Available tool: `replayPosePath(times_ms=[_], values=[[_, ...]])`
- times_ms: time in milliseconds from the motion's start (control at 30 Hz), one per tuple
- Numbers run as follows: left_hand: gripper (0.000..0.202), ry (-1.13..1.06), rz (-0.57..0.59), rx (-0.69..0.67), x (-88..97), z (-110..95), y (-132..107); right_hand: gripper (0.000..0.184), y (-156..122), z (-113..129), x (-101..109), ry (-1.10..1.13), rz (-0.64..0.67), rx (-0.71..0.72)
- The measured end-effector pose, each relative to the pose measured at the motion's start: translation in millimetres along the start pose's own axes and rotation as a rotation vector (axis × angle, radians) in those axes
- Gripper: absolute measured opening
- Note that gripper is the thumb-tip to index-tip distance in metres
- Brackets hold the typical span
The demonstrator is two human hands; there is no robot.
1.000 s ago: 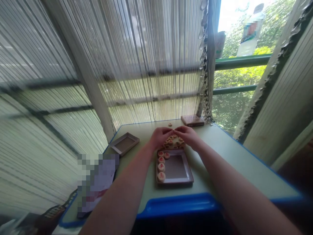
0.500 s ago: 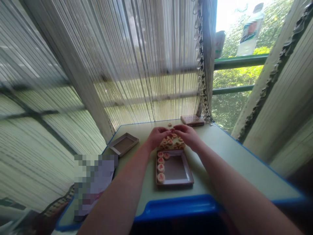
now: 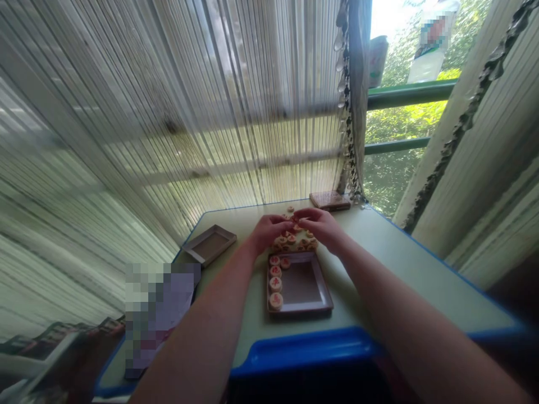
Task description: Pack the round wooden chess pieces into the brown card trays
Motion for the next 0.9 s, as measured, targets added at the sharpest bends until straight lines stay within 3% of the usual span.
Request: replayPosePath(times_ms=[267, 500, 600, 733, 900], values=[[0.025, -0.044, -0.047, 0.032, 4.7, 3.3, 1.2, 0.028, 1.5, 4.6, -3.0, -0.19, 0.008, 0.134], [0.022, -0.072, 0.003, 0.02, 3.3, 4.1, -0.4, 0.025, -4.7, 20.5, -4.0, -0.516, -0.022, 0.381], [0.023, 0.001, -0.031, 0.012, 8.9, 3.7, -0.1, 0.024, -7.5, 19.0, -5.1, -0.591, 0.021, 0.326], [0.023, 0.238, -0.12, -0.088, 20.6, -13.4, -4.8, 0.024, -17.5, 13.8, -14.4, -0.672, 0.186, 0.221], [0.021, 0.567, 0.042, -0.198, 14.7, -25.0, -29.1, 0.028, -32.4, 16.8, -28.9, -0.695, 0.324, 0.213]])
Point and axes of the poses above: each hand's wrist, its own y-axis towards the middle knuckle, its own x-axis out of the back of the hand, z = x × y, the point moved 8 cm from there along y, towards the middle knuckle
